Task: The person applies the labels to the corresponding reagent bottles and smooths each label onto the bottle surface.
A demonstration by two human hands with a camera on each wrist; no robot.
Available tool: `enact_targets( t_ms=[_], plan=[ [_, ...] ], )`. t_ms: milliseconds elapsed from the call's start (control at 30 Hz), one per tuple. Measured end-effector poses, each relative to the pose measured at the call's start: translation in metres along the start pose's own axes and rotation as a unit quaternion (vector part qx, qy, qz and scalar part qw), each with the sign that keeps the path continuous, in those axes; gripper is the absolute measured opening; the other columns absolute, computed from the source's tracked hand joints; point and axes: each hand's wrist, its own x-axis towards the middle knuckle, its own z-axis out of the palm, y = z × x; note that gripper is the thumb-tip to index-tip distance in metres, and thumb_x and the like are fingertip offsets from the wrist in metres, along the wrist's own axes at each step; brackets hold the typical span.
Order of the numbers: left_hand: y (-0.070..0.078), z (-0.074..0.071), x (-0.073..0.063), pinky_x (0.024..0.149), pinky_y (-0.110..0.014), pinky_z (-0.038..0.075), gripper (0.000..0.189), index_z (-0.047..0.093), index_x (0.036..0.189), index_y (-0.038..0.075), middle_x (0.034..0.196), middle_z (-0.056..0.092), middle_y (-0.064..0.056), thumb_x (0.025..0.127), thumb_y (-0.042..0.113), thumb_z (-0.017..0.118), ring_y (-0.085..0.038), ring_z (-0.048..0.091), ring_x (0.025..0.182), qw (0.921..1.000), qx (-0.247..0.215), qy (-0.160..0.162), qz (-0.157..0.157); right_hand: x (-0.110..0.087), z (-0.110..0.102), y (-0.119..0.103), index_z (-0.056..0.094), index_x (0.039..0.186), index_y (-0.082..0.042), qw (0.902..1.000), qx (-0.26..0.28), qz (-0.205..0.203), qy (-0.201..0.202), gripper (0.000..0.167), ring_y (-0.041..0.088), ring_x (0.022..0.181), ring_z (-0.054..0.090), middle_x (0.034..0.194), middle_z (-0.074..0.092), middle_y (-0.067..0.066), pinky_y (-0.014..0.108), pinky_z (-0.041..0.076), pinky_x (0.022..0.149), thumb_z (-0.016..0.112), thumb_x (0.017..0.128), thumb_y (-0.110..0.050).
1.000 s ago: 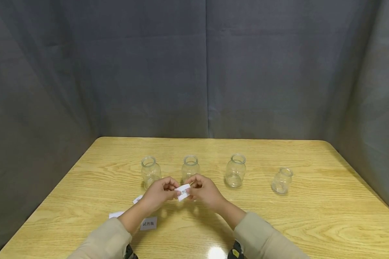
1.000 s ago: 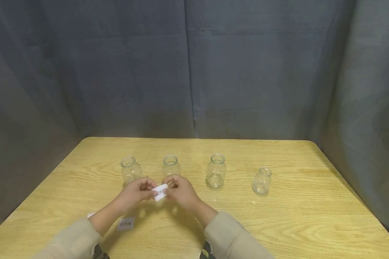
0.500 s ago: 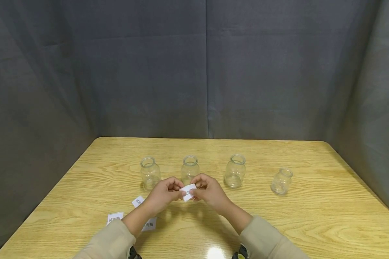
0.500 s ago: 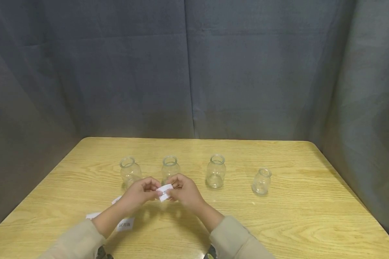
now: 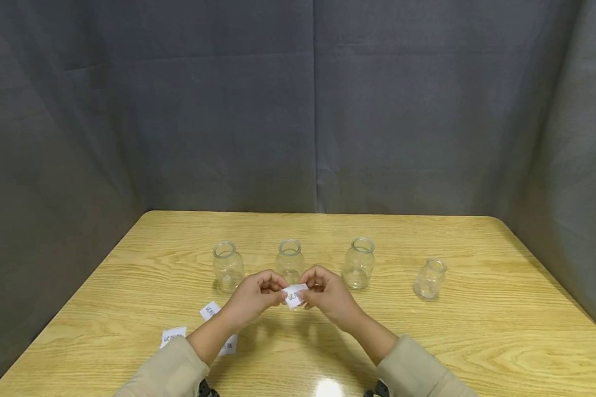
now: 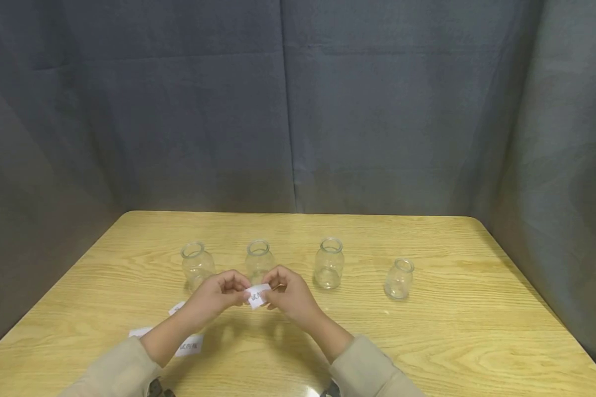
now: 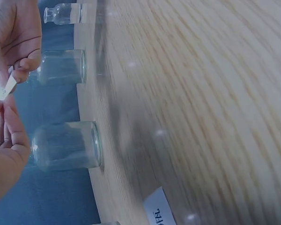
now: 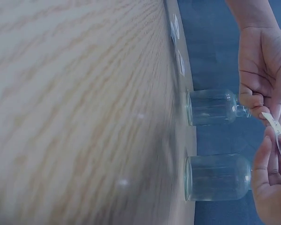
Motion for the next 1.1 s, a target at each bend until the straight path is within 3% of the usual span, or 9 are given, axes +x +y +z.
enact_targets(
  t_ms=[200, 467, 667, 1100],
  plan=[
    [0.002, 0.001, 0.000, 0.066, -0.027, 0.046, 0.011, 0.055, 0.089, -0.003, 0.078, 0.055, -0.006, 0.079, 0.001, 0.058, -0.015, 0.053, 0.071, 0.9999, 0.009, -0.001, 0.004, -0.002, -0.001, -0.001, 0.049, 0.089, 0.007, 0.9999, -0.009, -0.002, -0.003, 0.013, 0.016, 0.064, 0.049, 0.074, 0.049, 0.006, 0.026, 0.047, 0.057, 0.055, 0.077, 0.008],
    [-0.001, -0.007, 0.002, 0.076, -0.038, 0.045, 0.020, 0.052, 0.094, -0.008, 0.082, 0.056, -0.008, 0.085, 0.010, 0.053, -0.016, 0.056, 0.076, 0.9945, -0.073, -0.072, -0.020, -0.002, -0.008, -0.003, 0.047, 0.090, 0.011, 0.9991, 0.038, 0.011, -0.012, 0.016, 0.016, 0.066, 0.052, 0.075, 0.051, 0.004, 0.026, 0.047, 0.058, 0.054, 0.077, 0.007],
    [-0.001, -0.009, 0.002, 0.072, -0.033, 0.047, 0.024, 0.054, 0.092, -0.010, 0.079, 0.058, -0.006, 0.085, 0.013, 0.053, -0.016, 0.057, 0.074, 0.9916, -0.064, -0.111, -0.020, -0.005, -0.010, -0.004, 0.046, 0.091, 0.014, 0.9980, 0.057, 0.019, -0.019, 0.019, 0.015, 0.065, 0.051, 0.073, 0.051, 0.004, 0.025, 0.046, 0.057, 0.056, 0.076, 0.007],
    [-0.004, -0.007, 0.001, 0.072, -0.033, 0.047, 0.022, 0.053, 0.094, -0.011, 0.081, 0.059, -0.008, 0.086, 0.009, 0.050, -0.018, 0.058, 0.075, 0.9869, -0.072, -0.142, -0.027, -0.008, -0.015, -0.001, 0.047, 0.093, 0.015, 0.9971, 0.053, 0.034, -0.044, 0.020, 0.016, 0.068, 0.052, 0.077, 0.055, 0.004, 0.026, 0.047, 0.060, 0.055, 0.077, 0.005]
  ],
)
